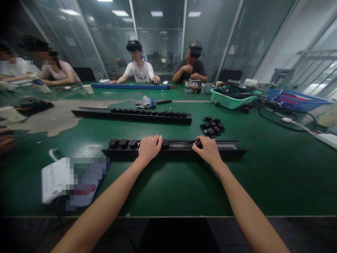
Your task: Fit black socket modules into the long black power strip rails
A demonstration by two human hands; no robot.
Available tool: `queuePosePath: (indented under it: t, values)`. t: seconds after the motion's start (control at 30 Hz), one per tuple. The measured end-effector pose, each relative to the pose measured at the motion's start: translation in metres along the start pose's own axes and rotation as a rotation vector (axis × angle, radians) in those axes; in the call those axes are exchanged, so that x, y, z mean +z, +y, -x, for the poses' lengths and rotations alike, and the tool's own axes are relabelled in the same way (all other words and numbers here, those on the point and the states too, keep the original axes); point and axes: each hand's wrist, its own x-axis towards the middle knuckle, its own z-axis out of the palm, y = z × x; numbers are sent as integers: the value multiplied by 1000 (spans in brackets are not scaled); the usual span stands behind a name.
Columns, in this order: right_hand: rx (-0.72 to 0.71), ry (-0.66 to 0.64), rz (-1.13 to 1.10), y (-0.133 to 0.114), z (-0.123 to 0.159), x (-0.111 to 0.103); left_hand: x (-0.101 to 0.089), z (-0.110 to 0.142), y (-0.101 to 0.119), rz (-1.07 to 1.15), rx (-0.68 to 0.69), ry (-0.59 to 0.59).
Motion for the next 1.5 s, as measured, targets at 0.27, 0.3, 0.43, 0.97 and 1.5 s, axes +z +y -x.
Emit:
queuePosePath:
  t: [0.27,0.3,0.43,0.97,1.5]
  values:
    - [6,6,-11,1,1,0,-1,0,0,11,-2,-3]
    - [7,8,-12,1,1,0,-1,0,0,11,-4,-6]
    - [14,5,-18,2,1,0,-1,0,0,6,1,-3]
    - [-6,22,3,6,2,0,0,0,0,1,-14,-16]
    - [42,29,86,10,3,-3,1,0,0,-5,7,18]
